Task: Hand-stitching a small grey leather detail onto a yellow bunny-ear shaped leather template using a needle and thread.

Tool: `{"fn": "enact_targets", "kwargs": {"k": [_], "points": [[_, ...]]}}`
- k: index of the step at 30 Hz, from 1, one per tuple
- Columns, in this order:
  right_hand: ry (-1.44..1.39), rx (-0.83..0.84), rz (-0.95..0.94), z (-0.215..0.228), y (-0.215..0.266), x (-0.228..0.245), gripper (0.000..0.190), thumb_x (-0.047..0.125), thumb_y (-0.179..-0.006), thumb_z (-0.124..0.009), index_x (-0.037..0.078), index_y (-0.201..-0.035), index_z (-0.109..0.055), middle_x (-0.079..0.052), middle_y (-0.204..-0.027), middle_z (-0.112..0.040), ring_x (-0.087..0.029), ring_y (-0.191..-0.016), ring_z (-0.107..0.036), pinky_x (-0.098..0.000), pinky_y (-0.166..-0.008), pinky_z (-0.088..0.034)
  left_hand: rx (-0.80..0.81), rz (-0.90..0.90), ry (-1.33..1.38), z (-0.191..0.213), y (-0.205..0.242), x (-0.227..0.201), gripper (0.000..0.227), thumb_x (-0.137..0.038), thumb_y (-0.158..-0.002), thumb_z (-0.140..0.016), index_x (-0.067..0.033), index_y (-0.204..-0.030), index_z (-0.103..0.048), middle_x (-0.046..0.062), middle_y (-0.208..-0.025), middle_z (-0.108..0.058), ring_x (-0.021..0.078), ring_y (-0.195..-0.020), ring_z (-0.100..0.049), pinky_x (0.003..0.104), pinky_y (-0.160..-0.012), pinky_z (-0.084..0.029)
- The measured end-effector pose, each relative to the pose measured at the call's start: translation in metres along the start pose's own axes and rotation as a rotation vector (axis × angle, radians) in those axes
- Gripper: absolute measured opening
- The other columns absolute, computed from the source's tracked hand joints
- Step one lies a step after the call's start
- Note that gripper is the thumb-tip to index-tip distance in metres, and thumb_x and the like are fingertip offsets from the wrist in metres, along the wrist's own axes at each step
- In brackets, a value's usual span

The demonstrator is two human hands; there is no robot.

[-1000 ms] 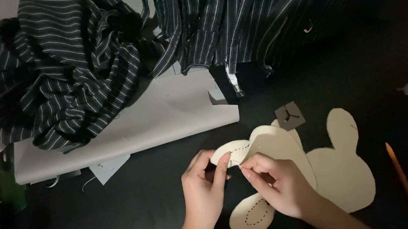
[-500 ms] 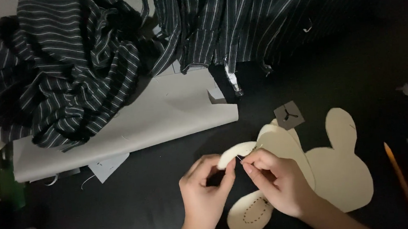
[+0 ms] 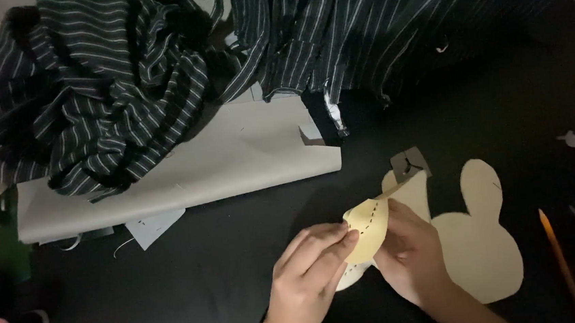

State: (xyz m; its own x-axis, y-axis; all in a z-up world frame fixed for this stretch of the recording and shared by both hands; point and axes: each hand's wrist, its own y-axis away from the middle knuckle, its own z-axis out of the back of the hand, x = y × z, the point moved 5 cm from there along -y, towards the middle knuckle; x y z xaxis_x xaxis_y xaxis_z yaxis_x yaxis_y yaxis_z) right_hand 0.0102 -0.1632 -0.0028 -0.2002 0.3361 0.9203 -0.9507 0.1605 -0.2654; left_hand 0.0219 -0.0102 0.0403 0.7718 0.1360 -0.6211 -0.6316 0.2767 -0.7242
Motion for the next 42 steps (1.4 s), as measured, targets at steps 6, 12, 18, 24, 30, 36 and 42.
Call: {"fn": "enact_targets", "kwargs": {"k": [6, 12, 18, 24, 30, 36, 42], "points": [[0.074, -0.027, -0.01, -0.002, -0.002, -0.001, 0.015, -0.005, -0.073, -0.066, 0.004, -0.085, -0.069, -0.003, -0.075, -0.065, -0.01, -0.069, -0.059, -0.0205, -0.057, -0.047, 0.065, 0.042, -0.017, -0.007, 0.008, 0.009, 0.021, 0.006, -0.086, -0.064, 0.0027, -0.106, -0.063, 0.012, -0.102, -0.063, 0.0284, -0.093, -0.065, 0.037, -0.083, -0.059], [0.285, -0.022, -0.043, 0.0, -0.001, -0.012, 0.009, 0.003, -0.074, -0.065, 0.009, -0.08, -0.068, 0.002, -0.062, -0.06, -0.006, -0.052, -0.045, -0.0202, -0.045, -0.034, 0.116, 0.088, -0.067, -0.011, 0.01, 0.016, 0.023, 0.006, -0.085, -0.064, 0.0013, -0.107, -0.064, 0.012, -0.103, -0.062, 0.0283, -0.093, -0.063, 0.037, -0.082, -0.057], [0.26, 0.007, -0.037, -0.002, -0.006, 0.001, 0.018, 0.001, -0.075, -0.064, 0.009, -0.089, -0.072, 0.0, -0.075, -0.07, -0.007, -0.062, -0.058, -0.0186, -0.05, -0.043, 0.109, 0.104, -0.062, -0.01, 0.009, 0.016, 0.022, 0.005, -0.088, -0.061, 0.0001, -0.109, -0.062, 0.011, -0.103, -0.06, 0.0281, -0.092, -0.062, 0.037, -0.082, -0.055], [0.223, 0.008, -0.062, -0.002, -0.003, -0.01, 0.012, -0.001, -0.073, -0.066, 0.007, -0.082, -0.069, 0.0, -0.071, -0.065, -0.007, -0.061, -0.051, -0.0197, -0.05, -0.039, 0.104, 0.127, -0.018, -0.007, 0.003, 0.014, 0.021, 0.006, -0.088, -0.059, -0.0001, -0.108, -0.059, 0.015, -0.113, -0.055, 0.032, -0.101, -0.058, 0.04, -0.085, -0.054], [0.195, 0.022, -0.093, -0.002, -0.004, -0.009, 0.019, -0.005, -0.073, -0.061, 0.008, -0.085, -0.071, 0.001, -0.069, -0.063, -0.005, -0.058, -0.045, -0.0188, -0.049, -0.034, 0.153, 0.144, -0.009, -0.011, 0.005, 0.017, 0.015, -0.003, -0.092, -0.054, 0.0005, -0.106, -0.06, 0.014, -0.113, -0.06, 0.0325, -0.107, -0.06, 0.045, -0.096, -0.05], [0.184, 0.014, -0.088, 0.0, -0.004, -0.013, 0.019, 0.0, -0.074, -0.067, 0.007, -0.091, -0.072, -0.001, -0.076, -0.069, -0.006, -0.063, -0.054, -0.0194, -0.051, -0.042, 0.18, 0.183, 0.022, -0.014, 0.008, 0.02, 0.015, 0.0, -0.091, -0.054, -0.0003, -0.105, -0.061, 0.014, -0.112, -0.063, 0.0281, -0.107, -0.063, 0.047, -0.099, -0.048], [0.148, 0.009, -0.105, 0.001, -0.002, -0.019, 0.023, -0.004, -0.072, -0.067, 0.005, -0.092, -0.071, -0.003, -0.078, -0.068, -0.007, -0.067, -0.056, -0.0193, -0.053, -0.044, 0.167, 0.211, 0.057, -0.014, 0.012, 0.024, 0.017, 0.001, -0.091, -0.056, -0.0015, -0.106, -0.062, 0.014, -0.113, -0.064, 0.0265, -0.11, -0.062, 0.046, -0.103, -0.046]]}}
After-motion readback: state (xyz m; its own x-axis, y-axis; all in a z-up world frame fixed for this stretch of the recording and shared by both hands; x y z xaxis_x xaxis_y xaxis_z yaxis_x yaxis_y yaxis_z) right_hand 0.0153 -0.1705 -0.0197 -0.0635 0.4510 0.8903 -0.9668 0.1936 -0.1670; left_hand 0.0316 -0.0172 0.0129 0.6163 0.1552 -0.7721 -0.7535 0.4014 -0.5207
